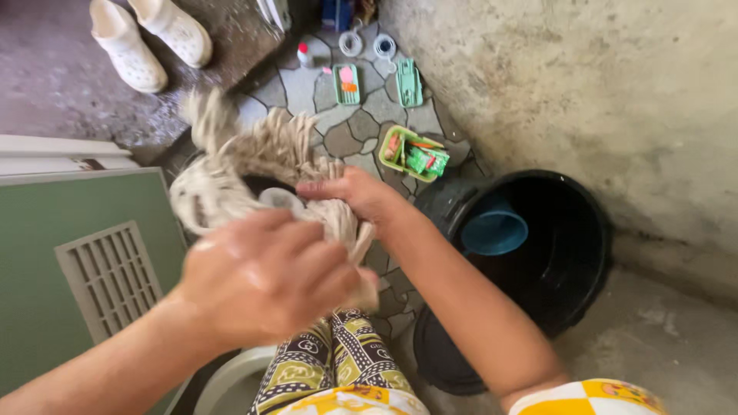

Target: The person fills a blue bowl with water from a kitchen tap, carries it to a tiled area, and uses it to wash a string mop. They repeatedly wet, wring, and rinse the mop head by hand, pouring water over it and squeezing out excess water.

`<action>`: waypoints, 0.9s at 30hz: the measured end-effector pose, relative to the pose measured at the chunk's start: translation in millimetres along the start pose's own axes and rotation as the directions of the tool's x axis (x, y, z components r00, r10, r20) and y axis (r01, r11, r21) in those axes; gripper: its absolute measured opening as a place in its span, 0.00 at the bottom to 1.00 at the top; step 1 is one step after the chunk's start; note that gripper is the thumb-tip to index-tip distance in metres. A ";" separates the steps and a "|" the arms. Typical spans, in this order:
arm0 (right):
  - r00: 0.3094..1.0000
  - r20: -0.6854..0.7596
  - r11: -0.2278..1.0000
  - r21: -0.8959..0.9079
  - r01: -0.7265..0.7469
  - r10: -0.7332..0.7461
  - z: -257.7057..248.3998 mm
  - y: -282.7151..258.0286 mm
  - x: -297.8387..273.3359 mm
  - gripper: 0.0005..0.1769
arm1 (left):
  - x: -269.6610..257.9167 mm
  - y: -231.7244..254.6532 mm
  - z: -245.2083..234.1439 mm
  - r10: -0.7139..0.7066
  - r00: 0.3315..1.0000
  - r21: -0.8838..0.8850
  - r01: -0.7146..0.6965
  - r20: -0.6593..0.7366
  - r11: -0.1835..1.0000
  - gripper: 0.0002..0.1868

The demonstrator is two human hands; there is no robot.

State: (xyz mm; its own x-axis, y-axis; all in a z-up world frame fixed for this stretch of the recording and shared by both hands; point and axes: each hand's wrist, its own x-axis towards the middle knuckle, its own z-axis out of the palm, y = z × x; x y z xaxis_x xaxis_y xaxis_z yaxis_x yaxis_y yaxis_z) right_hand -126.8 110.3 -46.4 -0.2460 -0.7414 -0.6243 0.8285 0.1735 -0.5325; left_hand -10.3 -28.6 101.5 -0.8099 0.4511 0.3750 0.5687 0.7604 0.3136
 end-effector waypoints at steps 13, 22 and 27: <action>0.644 -0.279 0.593 -0.729 0.341 -0.712 39.0 2.7 18.7 0.25 | -29.2 -20.2 -8.0 -0.811 0.382 -0.403 0.723 -0.444 0.561 0.17; 0.336 0.107 0.175 -0.686 0.706 -0.936 37.2 -35.8 27.6 0.28 | -25.9 -25.1 -5.8 -0.924 0.318 -0.663 0.648 -0.214 0.376 0.34; 0.501 -0.239 0.489 -0.743 0.456 -0.832 10.9 -49.6 30.8 0.25 | -12.1 -26.4 8.7 -0.866 0.426 -0.699 0.536 -0.261 0.474 0.34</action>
State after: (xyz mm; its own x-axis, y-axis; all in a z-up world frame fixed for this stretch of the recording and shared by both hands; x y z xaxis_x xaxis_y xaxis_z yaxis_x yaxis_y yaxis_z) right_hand -170.0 71.9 -33.1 -0.9324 -0.3613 -0.0067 -0.0815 0.2283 -0.9702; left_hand -16.8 -50.0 81.1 -0.8002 -0.5885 0.1155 -0.0640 0.2753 0.9592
